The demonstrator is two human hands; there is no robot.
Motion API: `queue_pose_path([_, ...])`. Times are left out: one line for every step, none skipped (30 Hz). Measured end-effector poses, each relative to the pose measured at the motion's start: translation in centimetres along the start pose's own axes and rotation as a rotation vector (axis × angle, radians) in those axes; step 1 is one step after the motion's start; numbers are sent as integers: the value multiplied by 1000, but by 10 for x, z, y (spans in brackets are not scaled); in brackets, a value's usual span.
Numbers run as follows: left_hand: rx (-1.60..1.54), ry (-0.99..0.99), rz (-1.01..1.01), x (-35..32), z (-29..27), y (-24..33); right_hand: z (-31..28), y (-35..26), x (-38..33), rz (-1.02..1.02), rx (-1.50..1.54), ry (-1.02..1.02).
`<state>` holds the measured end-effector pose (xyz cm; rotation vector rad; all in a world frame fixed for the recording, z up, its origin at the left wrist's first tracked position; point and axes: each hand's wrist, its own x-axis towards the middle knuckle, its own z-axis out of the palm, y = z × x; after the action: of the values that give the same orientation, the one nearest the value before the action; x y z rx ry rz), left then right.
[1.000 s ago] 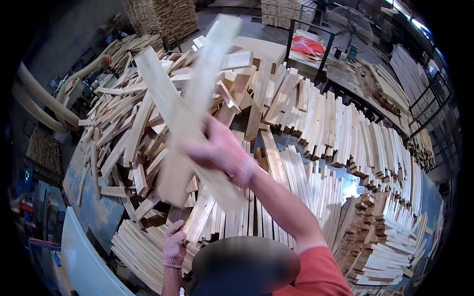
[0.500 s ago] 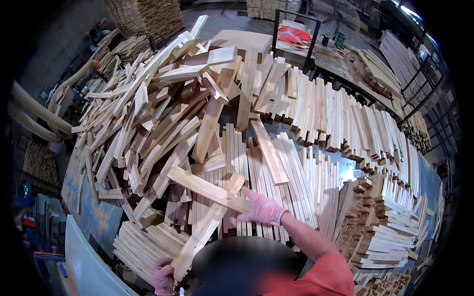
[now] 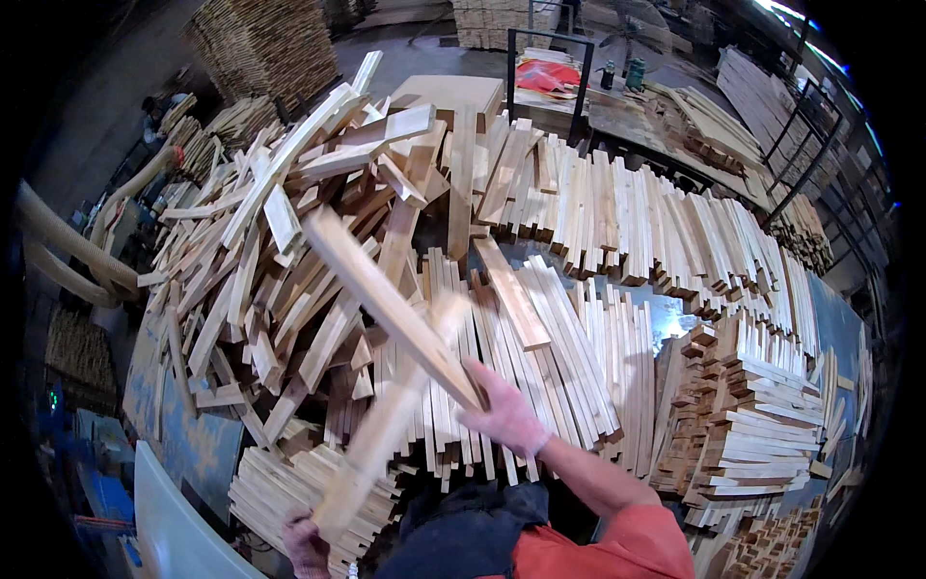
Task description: The person picks up stacks of light-colored wooden planks from a large pile and places them onto a conveyor belt. The person repeatedly gathers planks by hand and arranges them in neat rows on the moving belt, which transports them into a processing machine.
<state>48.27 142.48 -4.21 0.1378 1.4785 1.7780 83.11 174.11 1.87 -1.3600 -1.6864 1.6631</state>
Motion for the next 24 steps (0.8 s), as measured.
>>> queue_pose_path([9, 41, -20, 0, 36, 24, 3, 5, 27, -282, -62, 99])
queue_pose_path([126, -49, -11, 22, 27, 34, -1, -48, 44, -312, -22, 72])
queue_pose_path([218, -53, 109, 40, 19, 44, 5, -74, 77, -528, 10, 174])
queue_pose_path([206, -38, 186, 59, 39, 67, 9, -123, 96, -626, 3, 128])
queue_pose_path([81, -73, 257, 93, 80, 98, 8, -173, 110, -725, -9, 99])
queue_pose_path([-45, -140, 319, 119, 122, 127, 11, -202, 140, -766, -6, 124])
queue_pose_path([-152, -232, 386, 132, 161, 156, 13, -220, 162, -807, 4, 142])
queue_pose_path([-211, -329, 434, 138, 194, 178, 16, -222, 169, -837, -59, 222])
queue_pose_path([-272, -426, 483, 140, 211, 187, 17, -222, 172, -868, -124, 301])
queue_pose_path([-259, -459, 452, 140, 209, 176, 14, -207, 165, -797, -233, 316])
queue_pose_path([-243, -485, 428, 141, 205, 165, 9, -184, 150, -731, -337, 323])
queue_pose_path([-230, -526, 388, 145, 207, 147, -2, -154, 140, -629, -471, 316])
queue_pose_path([-83, -538, 232, 136, 210, 123, -26, -106, 146, -492, -610, 371])
queue_pose_path([168, -524, 192, 129, 210, 93, -50, -53, 158, -356, -743, 426])
queue_pose_path([514, -541, 183, 135, 192, 58, -68, -13, 161, -146, -857, 465])
queue_pose_path([647, -419, 124, 147, 173, 6, -81, 14, 167, 168, -953, 460])
queue_pose_path([883, -432, -134, 163, 162, -29, -95, 53, 170, 254, -969, 464])
queue_pose_path([984, -373, -77, 185, 123, -81, -86, 64, 168, 256, -949, 451])
queue_pose_path([1133, -311, 21, 189, 118, -109, -88, 62, 164, 398, -859, 310])
queue_pose_path([1190, -272, 106, 195, 113, -135, -89, 74, 165, 361, -853, 318])
queue_pose_path([1245, -238, 189, 194, 121, -148, -89, 84, 162, 331, -848, 328])
queue_pose_path([1222, -257, 150, 193, 129, -159, -95, 93, 157, 346, -806, 338])
queue_pose_path([1203, -283, 108, 186, 142, -163, -99, 98, 149, 367, -760, 350])
queue_pose_path([1182, -296, 71, 185, 149, -164, -98, 97, 142, 377, -716, 357])
